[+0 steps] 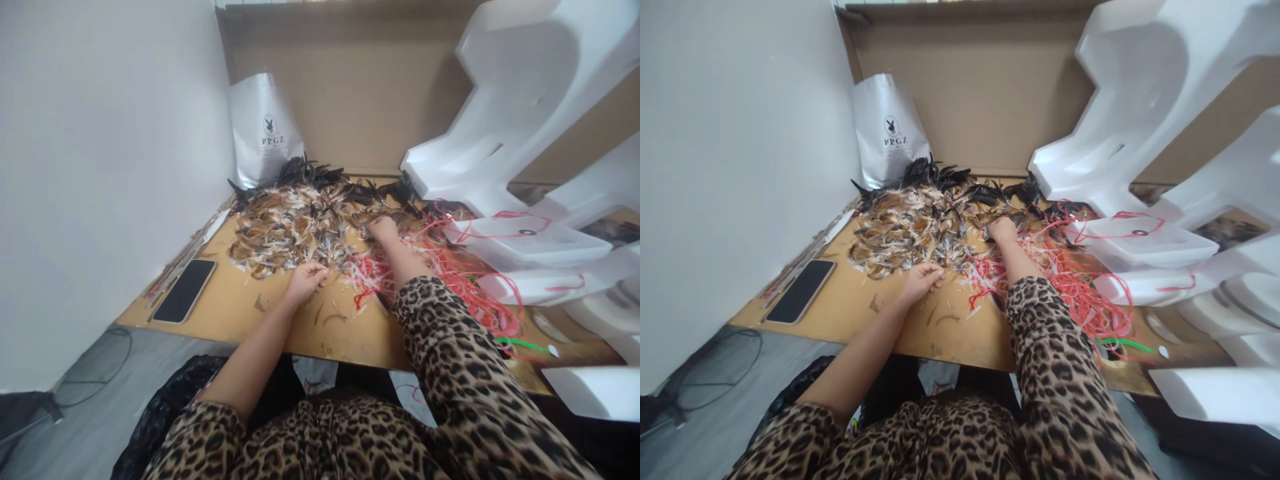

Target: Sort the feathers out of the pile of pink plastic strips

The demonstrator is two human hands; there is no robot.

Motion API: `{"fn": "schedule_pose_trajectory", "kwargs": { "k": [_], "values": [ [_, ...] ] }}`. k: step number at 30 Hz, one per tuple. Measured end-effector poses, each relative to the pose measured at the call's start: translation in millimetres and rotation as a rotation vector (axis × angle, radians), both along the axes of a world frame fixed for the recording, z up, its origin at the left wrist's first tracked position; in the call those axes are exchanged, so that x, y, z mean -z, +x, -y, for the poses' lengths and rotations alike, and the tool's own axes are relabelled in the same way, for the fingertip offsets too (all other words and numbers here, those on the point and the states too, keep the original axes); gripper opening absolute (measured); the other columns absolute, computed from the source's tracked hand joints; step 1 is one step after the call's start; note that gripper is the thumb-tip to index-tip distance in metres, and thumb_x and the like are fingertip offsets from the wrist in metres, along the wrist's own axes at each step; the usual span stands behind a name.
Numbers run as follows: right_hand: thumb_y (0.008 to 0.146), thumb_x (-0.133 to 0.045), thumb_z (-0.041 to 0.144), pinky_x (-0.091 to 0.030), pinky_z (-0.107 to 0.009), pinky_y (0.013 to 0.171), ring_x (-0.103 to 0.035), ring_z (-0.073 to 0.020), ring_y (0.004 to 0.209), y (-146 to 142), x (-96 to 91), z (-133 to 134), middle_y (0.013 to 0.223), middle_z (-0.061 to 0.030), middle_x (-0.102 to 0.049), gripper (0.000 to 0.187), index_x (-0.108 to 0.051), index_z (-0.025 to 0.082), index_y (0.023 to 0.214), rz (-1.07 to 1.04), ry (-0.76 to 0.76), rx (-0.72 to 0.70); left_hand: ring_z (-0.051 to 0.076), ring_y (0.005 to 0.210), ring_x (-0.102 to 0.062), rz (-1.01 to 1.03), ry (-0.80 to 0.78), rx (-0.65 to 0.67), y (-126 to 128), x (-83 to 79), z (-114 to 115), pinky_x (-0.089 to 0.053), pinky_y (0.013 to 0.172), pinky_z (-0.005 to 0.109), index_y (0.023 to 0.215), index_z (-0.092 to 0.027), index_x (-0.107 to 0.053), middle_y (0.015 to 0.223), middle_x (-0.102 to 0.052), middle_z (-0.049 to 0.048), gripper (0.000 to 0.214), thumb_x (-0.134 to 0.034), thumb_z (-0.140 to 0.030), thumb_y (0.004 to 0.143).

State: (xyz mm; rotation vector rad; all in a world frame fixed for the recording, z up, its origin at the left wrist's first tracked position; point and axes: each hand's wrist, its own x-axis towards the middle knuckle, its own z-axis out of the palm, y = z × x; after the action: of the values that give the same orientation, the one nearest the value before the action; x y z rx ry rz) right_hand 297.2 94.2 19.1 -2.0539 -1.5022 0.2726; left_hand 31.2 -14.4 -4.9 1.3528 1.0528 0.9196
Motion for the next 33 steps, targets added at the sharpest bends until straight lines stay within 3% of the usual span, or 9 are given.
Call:
{"fn": "schedule_pose_trajectory", "kwargs": {
  "k": [3, 10, 18, 24, 28, 33],
  "values": [
    [0.07, -0.046, 0.023, -0.043, -0.029, 0.069, -0.062, -0.0232, 0.079, -5.8, -0.6, 1.0, 0.085, -0.0208, -0.066, 0.029, -0.068, 0.008, 0.083, 0.065, -0.076, 0.163, 0.007, 0.045, -0.05, -0.011, 0.007, -0.006, 0.2, -0.3, 0.0, -0.037, 0.041, 0.017, 0.073, -0.012, -0.061, 0.06, -0.061, 0.0024, 0.029, -0.062, -0.04, 0.066],
    [0.07, -0.048, 0.025, -0.043, -0.026, 0.068, -0.063, -0.0227, 0.078, -12.2, -2.3, 8.7, 0.082, -0.0167, -0.068, 0.026, -0.069, 0.012, 0.079, 0.021, -0.001, 0.177, 0.007, 0.045, -0.05, 0.004, -0.008, -0.009, 1.2, -3.5, 1.2, -0.037, 0.041, 0.018, 0.072, -0.013, -0.06, 0.06, -0.06, 0.0017, 0.028, -0.062, -0.039, 0.065],
    [0.066, -0.053, 0.03, -0.041, -0.023, 0.058, -0.055, -0.0134, 0.057, -9.1, -29.8, 38.2, 0.063, -0.0043, -0.065, 0.021, -0.066, 0.014, 0.071, -0.171, 0.204, 0.036, 0.007, 0.047, -0.051, 0.01, 0.028, 0.016, -1.1, 2.6, -1.1, -0.035, 0.04, 0.017, 0.074, -0.012, -0.061, 0.064, -0.062, 0.0039, 0.029, -0.062, -0.04, 0.067],
    [0.067, -0.055, 0.03, -0.039, -0.022, 0.057, -0.054, -0.0118, 0.058, -44.6, -57.9, 77.6, 0.066, -0.003, -0.065, 0.019, -0.066, 0.015, 0.069, -0.145, 0.243, -0.203, 0.006, 0.04, -0.047, 0.056, 0.019, -0.029, -0.4, 0.3, -0.1, -0.035, 0.039, 0.018, 0.071, -0.012, -0.061, 0.053, -0.058, 0.0014, 0.029, -0.062, -0.04, 0.067],
    [0.068, -0.053, 0.027, -0.038, -0.022, 0.058, -0.055, -0.0119, 0.06, -70.5, -54.5, 92.8, 0.065, -0.0022, -0.065, 0.018, -0.067, 0.015, 0.067, -0.093, 0.169, -0.342, 0.006, 0.042, -0.048, 0.076, 0.035, -0.049, -1.7, 0.8, 0.3, -0.035, 0.038, 0.018, 0.072, -0.012, -0.06, 0.058, -0.061, 0.0024, 0.028, -0.063, -0.04, 0.066],
    [0.068, -0.052, 0.024, -0.037, -0.021, 0.058, -0.057, -0.0125, 0.063, -86.1, -31.5, 92.7, 0.067, -0.0019, -0.066, 0.018, -0.067, 0.016, 0.068, -0.105, 0.103, -0.411, 0.005, 0.041, -0.047, 0.1, 0.061, -0.058, -0.7, 0.5, 0.9, -0.034, 0.039, 0.017, 0.071, -0.012, -0.06, 0.057, -0.06, 0.0022, 0.028, -0.062, -0.039, 0.067]
  ]
}}
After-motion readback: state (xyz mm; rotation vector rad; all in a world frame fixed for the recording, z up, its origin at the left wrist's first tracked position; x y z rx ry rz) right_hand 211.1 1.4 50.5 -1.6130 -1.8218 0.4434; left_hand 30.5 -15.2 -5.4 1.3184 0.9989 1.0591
